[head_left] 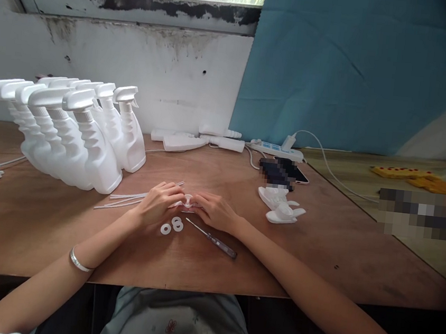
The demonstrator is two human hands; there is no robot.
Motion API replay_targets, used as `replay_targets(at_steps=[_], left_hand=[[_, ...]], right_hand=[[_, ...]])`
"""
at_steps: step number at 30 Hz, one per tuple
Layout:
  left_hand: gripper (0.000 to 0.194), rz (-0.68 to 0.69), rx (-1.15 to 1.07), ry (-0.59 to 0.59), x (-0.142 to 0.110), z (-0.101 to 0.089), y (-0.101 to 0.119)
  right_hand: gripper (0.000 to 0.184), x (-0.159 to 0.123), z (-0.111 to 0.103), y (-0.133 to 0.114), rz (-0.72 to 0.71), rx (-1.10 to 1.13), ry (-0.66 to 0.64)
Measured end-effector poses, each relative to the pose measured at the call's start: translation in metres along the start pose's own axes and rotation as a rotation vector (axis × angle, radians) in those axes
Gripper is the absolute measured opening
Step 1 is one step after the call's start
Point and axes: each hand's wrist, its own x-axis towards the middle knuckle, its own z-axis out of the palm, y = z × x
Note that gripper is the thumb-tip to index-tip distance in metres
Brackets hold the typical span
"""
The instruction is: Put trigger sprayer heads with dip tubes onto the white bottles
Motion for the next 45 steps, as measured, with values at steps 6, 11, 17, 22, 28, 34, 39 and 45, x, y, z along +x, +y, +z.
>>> replay_targets(at_steps=[6,11,17,22,28,34,39,45], left_hand=[[0.026,-0.001,0.064,0.042,-0.001,-0.002,0.005],[0.02,-0.014,0.045,-0.003,0.001,-0.003,0.009],[0.023,-0.013,0.076,-0.052,0.003,-0.001,0.011],[0.022,-0.043,0.006,-0.069,0.003,0.001,0.011],[0.024,-0.291,-0.227,0.013,0.003,-0.016,-0.002],[0.023,-0.672,0.06,-0.266,-0.007,-0.043,-0.031],[0.015,-0.722,0.169,-0.446,-0.014,-0.052,-0.039],[0.015,-0.779,0.2,-0.606,-0.016,-0.053,-0.04]], right_hand=[[0.021,-0.005,0.008,0.005,0.049,0.074,0.117],[0.017,-0.003,0.008,0.001,0.041,0.065,0.135],[0.017,-0.003,0.009,0.002,0.005,0.071,0.156],[0.023,-0.005,0.013,0.007,0.045,0.079,0.154],[0.029,-0.007,0.017,0.009,0.144,0.136,0.12],[0.032,-0.008,0.015,0.006,0.176,0.113,0.09],[0.031,-0.007,0.014,0.005,0.145,0.082,0.094],[0.03,-0.008,0.016,0.007,0.119,0.063,0.088]])
